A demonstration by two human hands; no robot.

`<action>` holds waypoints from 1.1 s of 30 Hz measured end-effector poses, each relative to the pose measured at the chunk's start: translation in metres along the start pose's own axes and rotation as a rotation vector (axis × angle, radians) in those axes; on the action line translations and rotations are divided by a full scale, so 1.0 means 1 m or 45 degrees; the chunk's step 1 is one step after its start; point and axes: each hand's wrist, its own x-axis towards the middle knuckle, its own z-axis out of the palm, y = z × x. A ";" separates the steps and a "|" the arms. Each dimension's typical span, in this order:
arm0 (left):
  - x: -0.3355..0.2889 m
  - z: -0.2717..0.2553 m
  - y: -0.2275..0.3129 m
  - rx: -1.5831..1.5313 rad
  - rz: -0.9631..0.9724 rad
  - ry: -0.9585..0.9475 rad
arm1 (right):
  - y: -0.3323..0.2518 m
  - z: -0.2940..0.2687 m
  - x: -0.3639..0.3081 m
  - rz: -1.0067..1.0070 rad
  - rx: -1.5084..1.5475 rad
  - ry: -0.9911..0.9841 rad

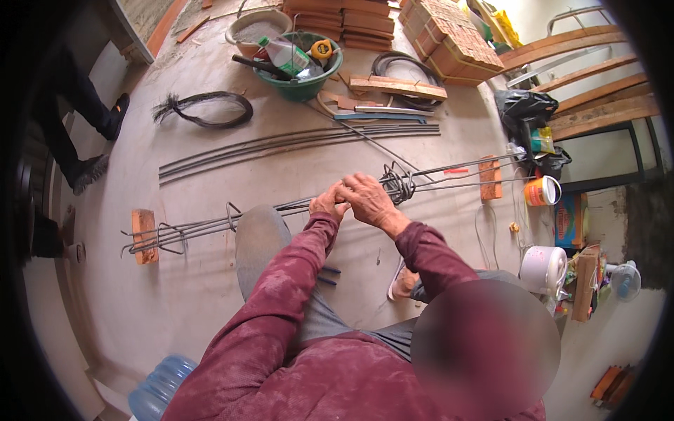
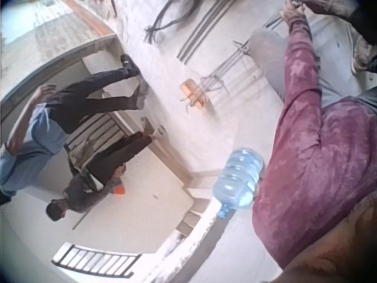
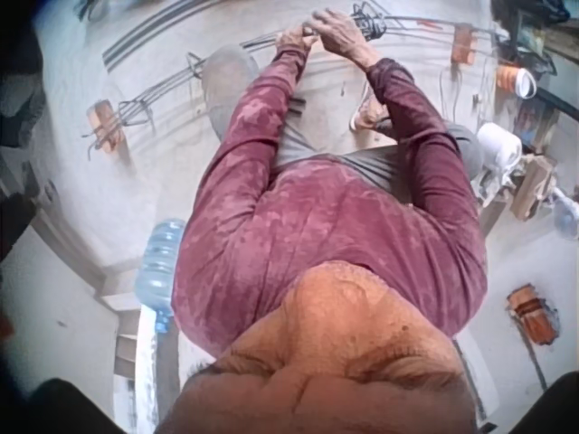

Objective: The person sits on the floor and assembles a metal frame using pliers to twist wire ties around the joints. They handle metal rods and wire ties, occasionally adjusting the frame's position on the floor.

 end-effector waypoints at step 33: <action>0.039 0.002 -0.045 -0.561 -0.228 -0.185 | -0.089 0.102 -0.114 0.128 0.575 -0.308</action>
